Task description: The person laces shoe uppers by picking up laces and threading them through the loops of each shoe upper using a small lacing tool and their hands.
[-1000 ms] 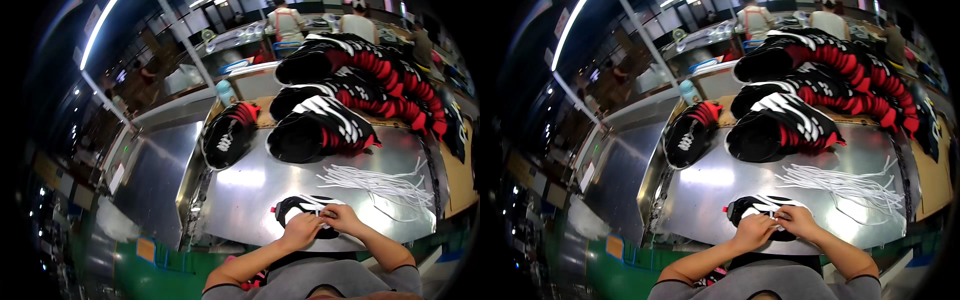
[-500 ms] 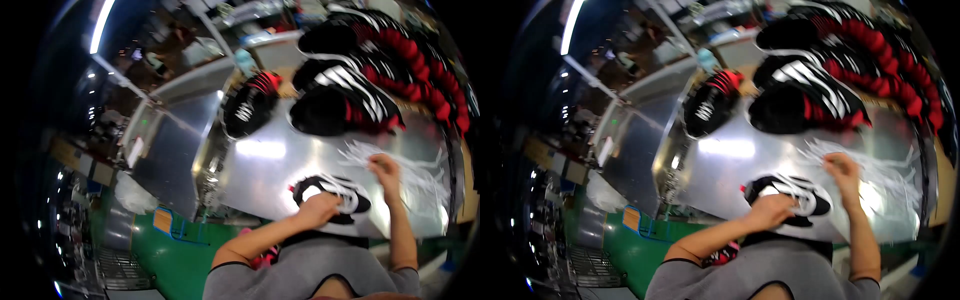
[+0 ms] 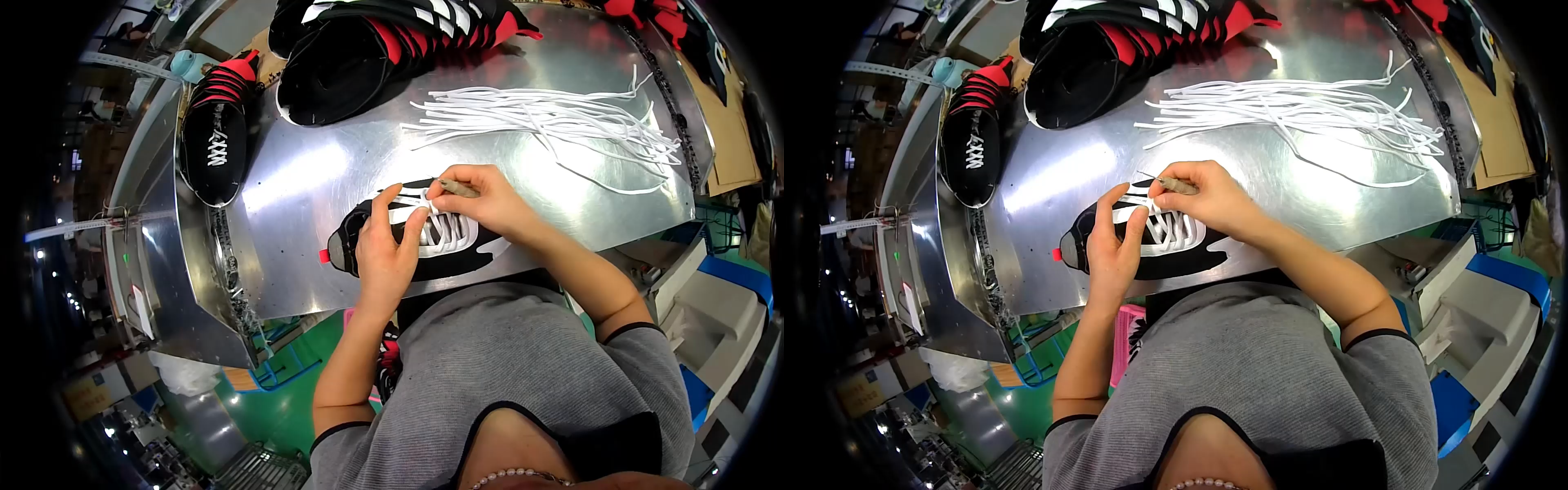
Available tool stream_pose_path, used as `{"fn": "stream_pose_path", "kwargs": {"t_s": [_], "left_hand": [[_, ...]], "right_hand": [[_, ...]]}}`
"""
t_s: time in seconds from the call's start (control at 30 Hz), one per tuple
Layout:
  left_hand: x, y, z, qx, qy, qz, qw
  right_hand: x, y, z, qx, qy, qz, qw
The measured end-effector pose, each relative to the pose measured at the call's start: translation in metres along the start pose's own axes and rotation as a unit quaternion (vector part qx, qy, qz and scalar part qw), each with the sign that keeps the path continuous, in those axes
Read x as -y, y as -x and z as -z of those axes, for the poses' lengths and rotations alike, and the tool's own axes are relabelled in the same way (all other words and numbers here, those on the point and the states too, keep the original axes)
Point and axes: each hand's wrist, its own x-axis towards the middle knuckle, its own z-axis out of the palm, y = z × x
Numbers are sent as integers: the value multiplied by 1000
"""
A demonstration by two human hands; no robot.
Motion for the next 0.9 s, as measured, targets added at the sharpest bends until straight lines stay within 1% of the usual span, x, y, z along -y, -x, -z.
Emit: {"fn": "stream_pose_path", "kwargs": {"t_s": [0.03, 0.1, 0.17, 0.23, 0.33, 0.4, 0.5, 0.6, 0.7, 0.73, 0.83, 0.9], "left_hand": [[0, 0, 0, -11, -2, 2, 1000], [0, -2, 0, -13, 29, 20, 999], [1, -3, -2, -22, 48, 31, 998], [1, -2, -5, -28, 54, 34, 998], [2, -3, -7, -57, 28, -17, 998], [-1, -1, -6, -55, 16, 5, 998], [-1, -1, -7, -55, 33, 12, 998], [1, -1, -6, -53, 46, 9, 997], [-5, -1, -6, -58, 8, 1, 998], [-9, -2, -6, -57, -14, -4, 998], [-8, -1, -6, -58, -47, -27, 997], [-8, 1, -4, -54, -53, -31, 997]], "right_hand": [[10, 4, 3, 29, -55, -16, 998], [39, 15, 17, 135, -65, -123, 981], [42, 16, 23, 212, -7, -110, 971], [20, 4, 8, 39, 47, -20, 998], [5, -3, 2, -10, 98, 10, 995], [-2, -4, -4, -47, 134, 27, 990], [7, -1, 0, 4, 91, -17, 996], [32, 12, 3, 79, -43, -66, 994], [16, 8, 10, 13, 18, -43, 999], [11, 6, 8, 6, 40, -34, 999], [3, 2, -3, -61, 65, 29, 996], [2, 1, -6, -75, 48, 25, 996]]}}
